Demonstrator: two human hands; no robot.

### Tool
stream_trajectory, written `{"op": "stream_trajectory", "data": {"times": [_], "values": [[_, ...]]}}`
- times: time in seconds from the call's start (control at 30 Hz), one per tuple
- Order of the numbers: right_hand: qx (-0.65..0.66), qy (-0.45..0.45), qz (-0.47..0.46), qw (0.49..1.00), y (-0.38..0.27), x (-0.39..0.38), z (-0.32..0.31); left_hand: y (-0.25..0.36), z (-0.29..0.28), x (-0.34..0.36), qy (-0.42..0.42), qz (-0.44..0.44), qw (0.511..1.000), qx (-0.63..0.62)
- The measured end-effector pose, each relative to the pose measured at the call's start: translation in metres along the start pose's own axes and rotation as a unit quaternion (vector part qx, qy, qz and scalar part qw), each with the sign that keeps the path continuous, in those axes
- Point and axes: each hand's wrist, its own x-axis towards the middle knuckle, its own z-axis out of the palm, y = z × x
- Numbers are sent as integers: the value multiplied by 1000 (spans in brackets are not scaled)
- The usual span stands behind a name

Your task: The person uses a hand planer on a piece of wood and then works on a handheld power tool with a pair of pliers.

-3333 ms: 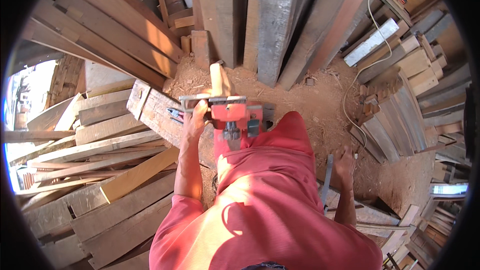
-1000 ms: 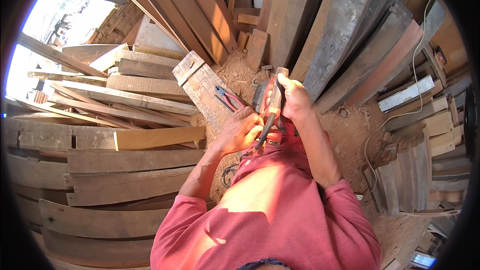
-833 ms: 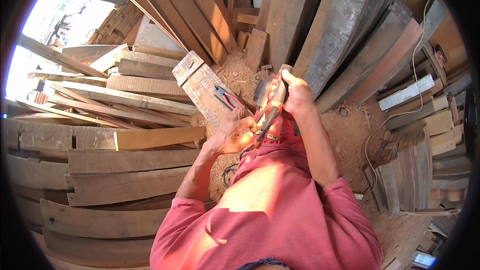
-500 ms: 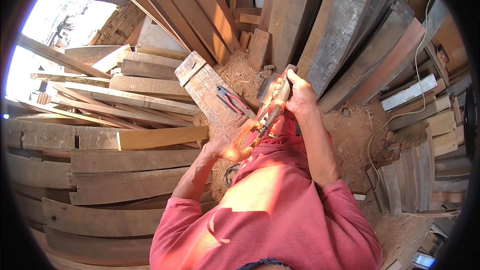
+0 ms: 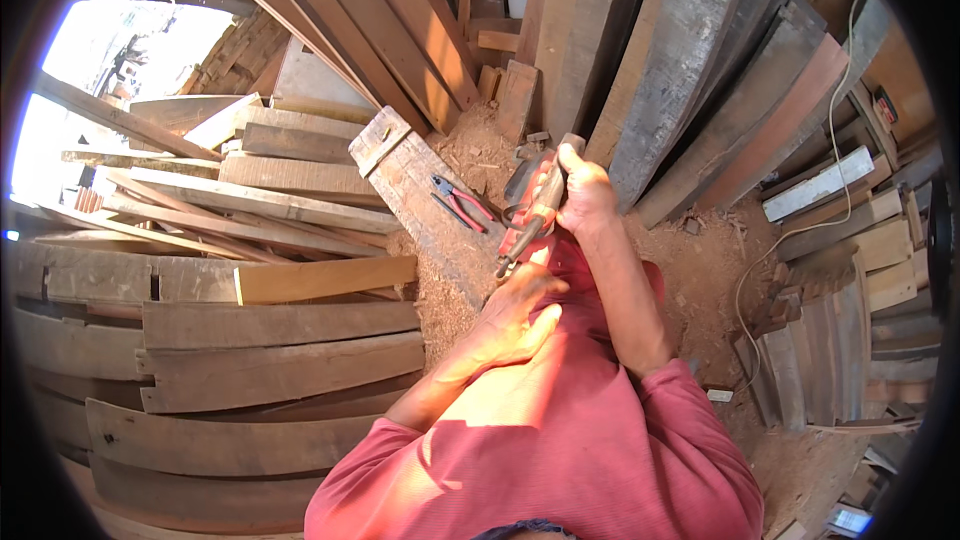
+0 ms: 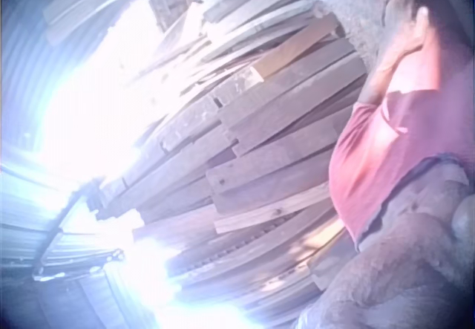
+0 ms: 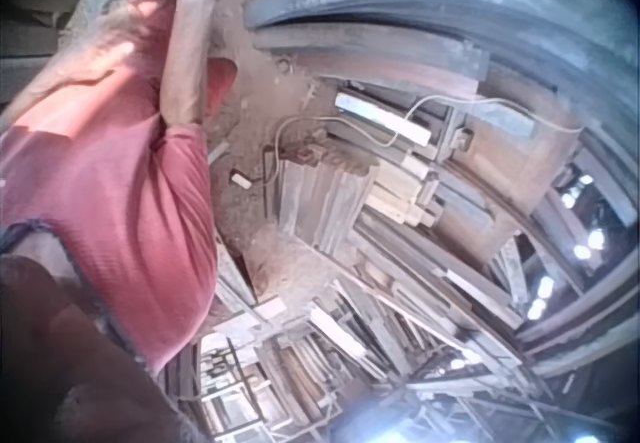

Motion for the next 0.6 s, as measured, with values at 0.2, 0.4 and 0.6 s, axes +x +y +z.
{"op": "stream_trajectory", "data": {"times": [0.2,0.4,0.6], "values": [[-43,-28,-8,999,10,-3,-2,-34,3,8,109,-27,988,109],[-40,-33,-6,999,12,0,-3,-62,-11,22,85,38,977,193],[-67,-30,-11,997,15,1,-3,-72,-26,20,21,41,977,207]]}}
